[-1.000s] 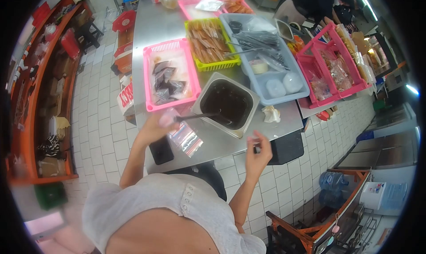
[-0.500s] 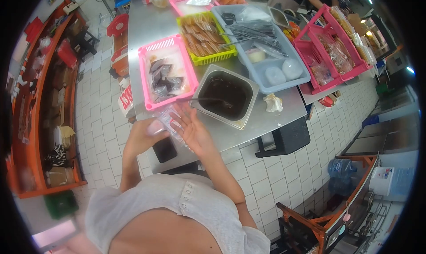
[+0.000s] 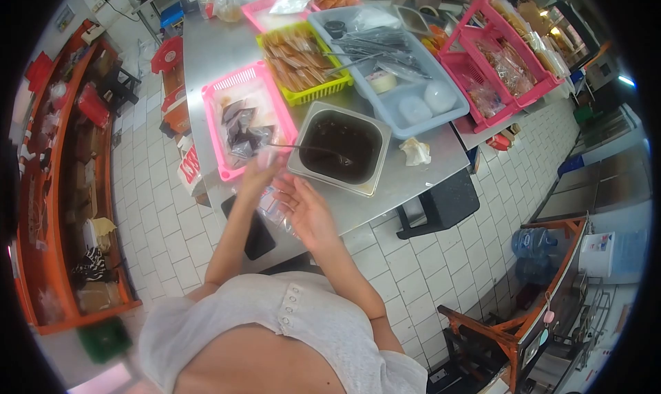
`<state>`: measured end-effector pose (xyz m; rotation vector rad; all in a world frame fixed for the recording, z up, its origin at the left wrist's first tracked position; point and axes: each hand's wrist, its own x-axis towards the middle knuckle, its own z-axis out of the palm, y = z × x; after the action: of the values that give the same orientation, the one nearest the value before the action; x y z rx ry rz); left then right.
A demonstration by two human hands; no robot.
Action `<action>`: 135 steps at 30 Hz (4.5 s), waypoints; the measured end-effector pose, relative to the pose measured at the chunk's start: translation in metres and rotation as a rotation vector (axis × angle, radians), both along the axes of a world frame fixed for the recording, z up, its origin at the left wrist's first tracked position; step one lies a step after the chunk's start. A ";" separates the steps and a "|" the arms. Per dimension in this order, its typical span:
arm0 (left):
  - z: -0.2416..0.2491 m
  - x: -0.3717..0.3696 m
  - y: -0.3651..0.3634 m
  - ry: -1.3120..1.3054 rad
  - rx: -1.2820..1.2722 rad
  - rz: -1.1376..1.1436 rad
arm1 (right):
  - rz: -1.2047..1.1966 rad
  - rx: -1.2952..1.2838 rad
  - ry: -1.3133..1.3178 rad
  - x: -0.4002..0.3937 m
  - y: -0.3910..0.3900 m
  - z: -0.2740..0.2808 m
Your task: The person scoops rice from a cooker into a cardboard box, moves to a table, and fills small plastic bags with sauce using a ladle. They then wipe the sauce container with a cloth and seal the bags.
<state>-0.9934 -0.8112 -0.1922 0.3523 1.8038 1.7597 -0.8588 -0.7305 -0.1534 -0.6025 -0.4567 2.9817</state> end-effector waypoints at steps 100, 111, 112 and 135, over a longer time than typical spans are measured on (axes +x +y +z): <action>0.038 0.075 -0.036 0.938 0.006 -0.215 | 0.009 2.420 -0.309 0.048 0.004 0.040; 0.041 0.074 -0.018 1.208 -0.116 -0.257 | -0.159 2.377 -0.432 0.055 0.008 0.046; 0.041 0.073 -0.017 1.209 -0.113 -0.258 | -0.151 2.315 -0.384 0.057 0.012 0.042; 0.031 0.034 -0.032 0.854 0.011 -0.036 | 0.057 2.839 -0.152 0.023 0.146 0.036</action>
<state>-0.9592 -0.8433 -0.1617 1.2822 2.3048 1.7151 -0.8356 -0.5844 -0.1178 -0.1274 -2.7949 -0.0357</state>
